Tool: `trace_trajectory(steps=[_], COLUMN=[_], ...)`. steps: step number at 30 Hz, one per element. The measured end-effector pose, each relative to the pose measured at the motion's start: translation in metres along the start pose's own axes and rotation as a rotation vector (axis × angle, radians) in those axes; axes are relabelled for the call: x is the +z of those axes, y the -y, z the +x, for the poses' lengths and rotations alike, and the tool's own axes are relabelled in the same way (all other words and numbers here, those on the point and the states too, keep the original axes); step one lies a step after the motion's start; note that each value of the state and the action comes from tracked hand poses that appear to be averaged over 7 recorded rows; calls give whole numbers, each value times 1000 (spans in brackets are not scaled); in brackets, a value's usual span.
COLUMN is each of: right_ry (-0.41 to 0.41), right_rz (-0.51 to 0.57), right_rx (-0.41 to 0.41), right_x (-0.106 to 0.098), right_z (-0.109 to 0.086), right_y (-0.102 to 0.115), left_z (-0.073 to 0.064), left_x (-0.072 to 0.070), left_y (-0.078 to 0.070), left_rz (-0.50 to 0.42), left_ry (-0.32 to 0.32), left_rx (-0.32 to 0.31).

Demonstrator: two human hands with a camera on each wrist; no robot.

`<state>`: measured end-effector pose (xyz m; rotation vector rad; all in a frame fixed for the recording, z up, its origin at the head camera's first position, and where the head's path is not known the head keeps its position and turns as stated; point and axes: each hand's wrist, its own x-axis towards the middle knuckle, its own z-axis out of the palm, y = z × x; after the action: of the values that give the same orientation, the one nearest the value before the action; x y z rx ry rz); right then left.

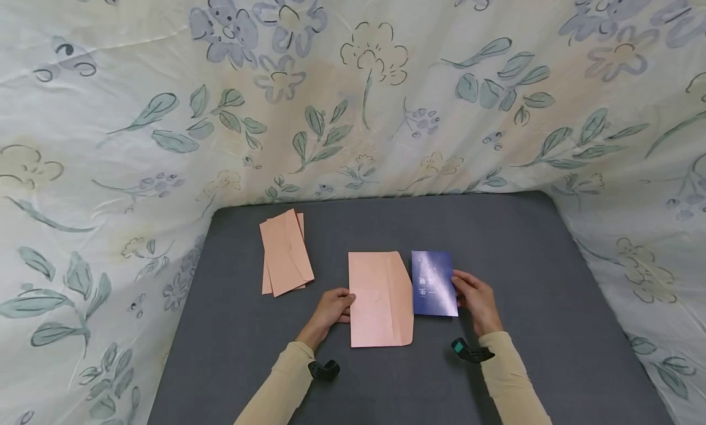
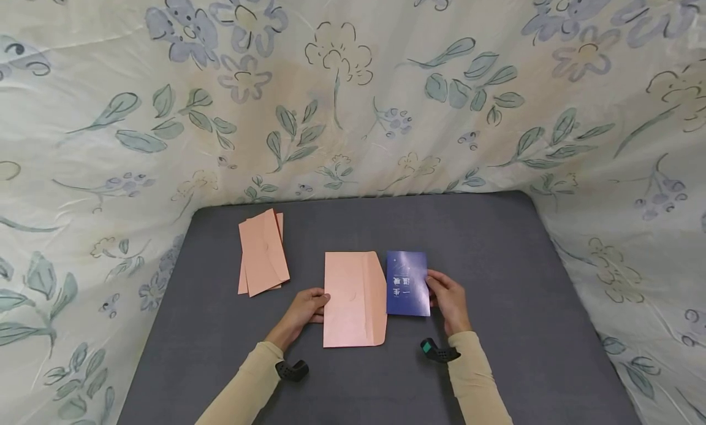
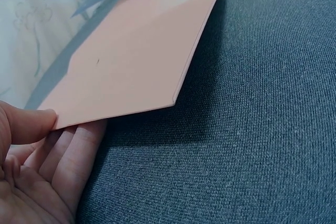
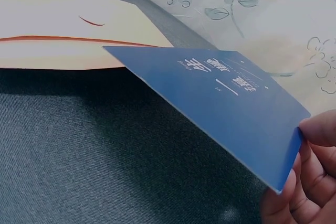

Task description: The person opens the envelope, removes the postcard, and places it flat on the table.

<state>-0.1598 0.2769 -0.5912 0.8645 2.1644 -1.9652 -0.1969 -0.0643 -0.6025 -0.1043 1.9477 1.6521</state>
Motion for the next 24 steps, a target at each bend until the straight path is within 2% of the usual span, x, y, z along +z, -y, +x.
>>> trace_trajectory(steps=[5, 24], right_ry=[-8, -60], right_rz=[-1, -6], right_rx=[6, 25], right_x=[-1, -15], right_z=[0, 0], right_y=[0, -5], left_z=[4, 8], left_x=[-2, -8], left_y=[3, 0], left_rz=[-13, -9], left_ry=[1, 5], left_rx=[-14, -25])
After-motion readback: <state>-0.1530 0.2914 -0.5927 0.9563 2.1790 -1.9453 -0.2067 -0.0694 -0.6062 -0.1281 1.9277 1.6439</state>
